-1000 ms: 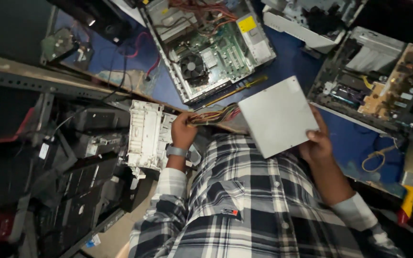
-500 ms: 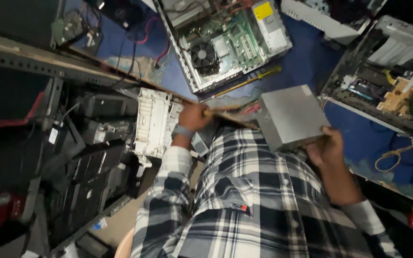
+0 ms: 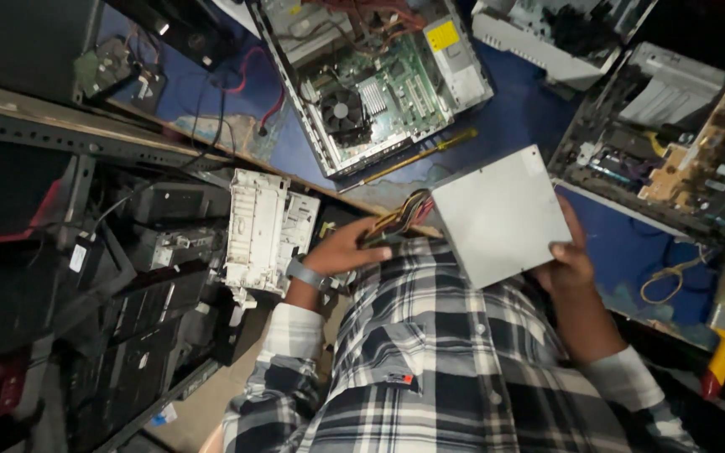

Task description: The person handles a computer power supply unit, turning it over and using a yellow screwdriver to remove and tighten screws on its casing. The workspace contains multiple disassembled computer towers and parts.

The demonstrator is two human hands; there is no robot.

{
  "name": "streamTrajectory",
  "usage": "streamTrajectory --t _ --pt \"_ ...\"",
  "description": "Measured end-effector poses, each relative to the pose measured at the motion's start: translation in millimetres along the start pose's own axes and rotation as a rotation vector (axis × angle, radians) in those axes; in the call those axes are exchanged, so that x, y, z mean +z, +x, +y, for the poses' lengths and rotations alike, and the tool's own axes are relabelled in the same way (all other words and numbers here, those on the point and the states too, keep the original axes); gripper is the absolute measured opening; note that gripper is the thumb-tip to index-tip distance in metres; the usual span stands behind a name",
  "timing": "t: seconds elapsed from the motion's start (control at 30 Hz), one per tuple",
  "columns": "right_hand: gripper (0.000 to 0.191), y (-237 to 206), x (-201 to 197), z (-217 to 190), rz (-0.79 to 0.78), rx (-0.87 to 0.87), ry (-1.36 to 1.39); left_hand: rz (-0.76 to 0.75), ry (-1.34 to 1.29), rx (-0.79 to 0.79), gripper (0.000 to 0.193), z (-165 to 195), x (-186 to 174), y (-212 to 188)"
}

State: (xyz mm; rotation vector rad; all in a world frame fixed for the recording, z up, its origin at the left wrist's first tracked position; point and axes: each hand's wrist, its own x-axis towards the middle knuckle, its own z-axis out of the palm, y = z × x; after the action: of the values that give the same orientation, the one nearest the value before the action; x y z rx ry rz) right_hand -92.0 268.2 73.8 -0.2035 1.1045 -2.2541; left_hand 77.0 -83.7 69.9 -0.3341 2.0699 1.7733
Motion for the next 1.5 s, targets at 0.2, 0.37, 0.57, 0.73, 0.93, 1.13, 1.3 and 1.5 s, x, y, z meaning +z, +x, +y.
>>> streamTrajectory --t 0.2,0.37,0.57,0.73,0.93,1.13,1.3,1.5 --pt "0.100 3 38 -35 -0.114 -0.200 -0.164 -0.061 -0.150 0.377 0.111 54 4 34" --pt "0.113 1 42 -61 -0.245 -0.247 -0.317 0.119 -0.139 0.334 0.113 119 21 13" --pt "0.119 -2 44 -83 -0.325 -0.200 -0.556 0.165 -0.039 0.417 0.112 172 9 -19" --pt "0.119 1 40 -87 -0.341 -0.116 -0.763 0.206 0.260 0.470 0.104 199 -7 -37" --pt "0.103 13 35 -76 -0.298 -0.113 -0.853 0.271 0.430 0.517 0.097 215 -17 -42" --pt "0.094 25 44 -59 -0.270 -0.114 -0.651 0.263 0.505 0.561 0.091 216 -31 -46" --pt "0.093 33 53 -51 -0.304 -0.174 -0.621 0.303 0.557 0.608 0.089 215 -36 -47" --pt "0.097 33 60 -47 -0.325 -0.255 -0.681 0.277 0.585 0.539 0.090 214 -42 -44"
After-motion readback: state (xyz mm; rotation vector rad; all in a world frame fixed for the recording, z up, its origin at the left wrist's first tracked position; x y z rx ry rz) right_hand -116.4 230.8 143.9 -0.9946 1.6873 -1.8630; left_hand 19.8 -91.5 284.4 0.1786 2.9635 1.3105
